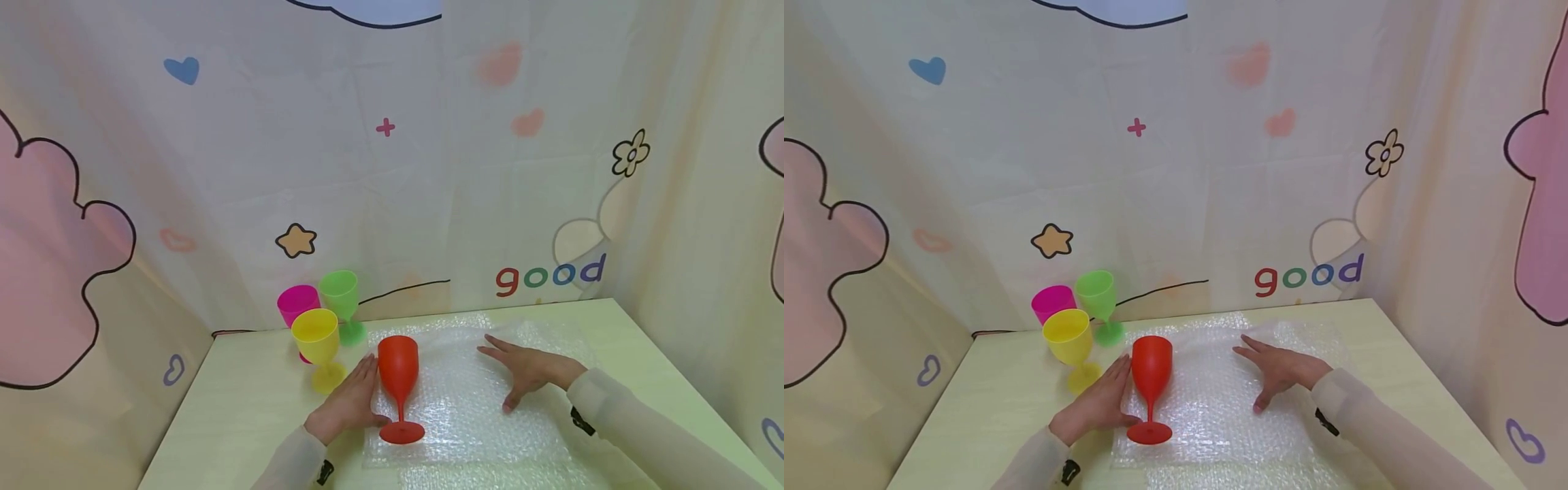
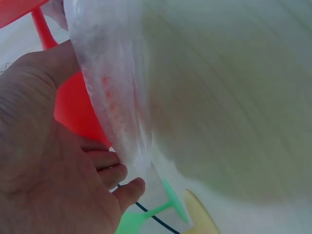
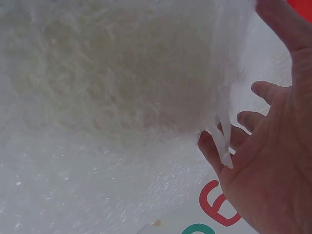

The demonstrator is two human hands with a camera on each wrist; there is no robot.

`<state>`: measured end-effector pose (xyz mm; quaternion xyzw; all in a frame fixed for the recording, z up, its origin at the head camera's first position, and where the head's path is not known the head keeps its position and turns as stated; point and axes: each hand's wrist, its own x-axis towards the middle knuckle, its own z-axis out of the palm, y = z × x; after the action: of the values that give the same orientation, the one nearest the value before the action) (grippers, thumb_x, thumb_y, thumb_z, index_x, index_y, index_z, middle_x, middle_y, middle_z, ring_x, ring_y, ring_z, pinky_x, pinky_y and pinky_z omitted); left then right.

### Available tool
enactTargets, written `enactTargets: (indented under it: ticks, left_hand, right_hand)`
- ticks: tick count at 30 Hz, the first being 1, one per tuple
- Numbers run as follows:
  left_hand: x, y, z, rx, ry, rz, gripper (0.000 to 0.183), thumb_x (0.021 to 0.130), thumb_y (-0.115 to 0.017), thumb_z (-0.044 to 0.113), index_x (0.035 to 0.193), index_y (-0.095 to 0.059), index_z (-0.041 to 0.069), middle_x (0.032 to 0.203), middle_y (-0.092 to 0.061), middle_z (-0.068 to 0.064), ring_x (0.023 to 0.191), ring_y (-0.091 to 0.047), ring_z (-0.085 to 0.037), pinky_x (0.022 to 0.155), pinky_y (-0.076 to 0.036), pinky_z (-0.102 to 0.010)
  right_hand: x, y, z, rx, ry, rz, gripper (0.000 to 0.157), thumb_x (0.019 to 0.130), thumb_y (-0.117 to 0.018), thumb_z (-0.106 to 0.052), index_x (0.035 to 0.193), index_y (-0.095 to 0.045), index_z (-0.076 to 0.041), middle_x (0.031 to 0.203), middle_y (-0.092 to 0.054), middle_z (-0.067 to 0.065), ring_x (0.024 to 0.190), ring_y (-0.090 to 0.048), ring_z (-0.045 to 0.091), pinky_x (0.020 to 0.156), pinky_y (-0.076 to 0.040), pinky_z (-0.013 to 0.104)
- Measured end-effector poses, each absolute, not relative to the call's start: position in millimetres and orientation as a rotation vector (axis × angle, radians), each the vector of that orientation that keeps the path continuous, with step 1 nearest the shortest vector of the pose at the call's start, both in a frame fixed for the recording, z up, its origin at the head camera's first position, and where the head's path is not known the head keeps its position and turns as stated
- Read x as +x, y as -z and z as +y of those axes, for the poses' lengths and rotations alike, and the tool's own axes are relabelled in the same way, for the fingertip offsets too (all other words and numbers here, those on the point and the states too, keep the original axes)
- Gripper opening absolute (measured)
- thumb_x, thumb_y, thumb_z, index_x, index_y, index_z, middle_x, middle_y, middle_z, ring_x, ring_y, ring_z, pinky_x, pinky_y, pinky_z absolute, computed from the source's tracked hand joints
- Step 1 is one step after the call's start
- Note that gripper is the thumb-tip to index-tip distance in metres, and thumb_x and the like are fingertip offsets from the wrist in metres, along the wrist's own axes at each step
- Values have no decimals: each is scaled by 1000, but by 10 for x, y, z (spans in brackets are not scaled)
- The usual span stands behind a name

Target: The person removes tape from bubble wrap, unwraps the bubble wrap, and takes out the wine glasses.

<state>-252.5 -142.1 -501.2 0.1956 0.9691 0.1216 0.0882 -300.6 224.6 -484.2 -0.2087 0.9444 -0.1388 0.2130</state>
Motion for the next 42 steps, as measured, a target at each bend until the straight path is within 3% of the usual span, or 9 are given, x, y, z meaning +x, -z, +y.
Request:
enactTargets:
  ticks: [15,20,23,25,27,29,32,38,42]
  left_hand:
    - [-2555,5047,-1472,508,-361,2814,102,68,-72,57,148,-26,14,155,-25,-8,143,-25,-28,113,-29,-48]
    - [-2445,4883,-1483,560,-224,2878,73,77,-67,50,135,-49,9,148,-38,-13,139,-30,-36,113,-24,-56]
    - [-2371,4782,-1475,589,-226,2956,53,81,-64,46,120,-62,10,136,-53,-11,134,-36,-39,112,-21,-60]
    - [-2334,4740,-1450,614,-248,3019,43,83,-63,45,111,-67,12,125,-62,-8,127,-46,-36,110,-25,-59]
    - [-2301,4707,-1408,622,-262,3086,36,83,-63,44,102,-70,15,107,-69,-2,109,-59,-28,101,-39,-52]
    - [-2275,4691,-1360,610,-283,3139,31,83,-63,45,94,-71,17,87,-69,4,84,-62,-19,82,-48,-39]
    - [-2245,4678,-1288,567,-334,3164,28,83,-62,47,83,-68,19,64,-57,10,59,-49,-10,57,-40,-26]
    - [-2198,4692,-1169,464,-545,3051,36,83,-62,48,60,-55,22,49,-44,7,48,-41,-11,47,-33,-23]
    - [-2173,4712,-1121,389,-688,2922,39,82,-63,49,57,-54,21,47,-46,5,45,-43,-12,45,-33,-24]
  right_hand:
    - [-3030,4885,2265,-604,381,2615,114,53,-82,-54,148,-23,-30,160,-6,2,144,-16,35,108,-21,64]
    - [-3021,4883,2248,-591,374,2618,113,53,-82,-53,147,-24,-31,159,-7,1,144,-17,34,108,-22,65]
    - [-3013,4871,2245,-579,369,2621,113,54,-82,-53,147,-24,-31,159,-7,1,144,-17,34,108,-22,65]
    - [-3010,4862,2242,-575,372,2622,112,54,-83,-52,147,-25,-31,159,-8,1,144,-17,34,107,-21,66]
    - [-3004,4856,2241,-570,375,2620,112,54,-83,-52,147,-25,-31,159,-8,1,144,-17,34,107,-21,66]
    - [-3003,4853,2240,-568,382,2619,111,54,-83,-51,147,-26,-30,159,-9,2,144,-17,35,107,-21,66]
    - [-3000,4855,2239,-571,383,2615,110,55,-83,-50,147,-26,-30,159,-9,2,144,-16,34,108,-21,65]
    - [-3004,4858,2242,-569,376,2617,111,54,-83,-51,147,-26,-30,159,-9,2,145,-16,35,109,-20,65]
    - [-2991,4843,2238,-581,371,2619,110,55,-82,-52,147,-26,-30,159,-9,3,145,-16,34,109,-21,64]
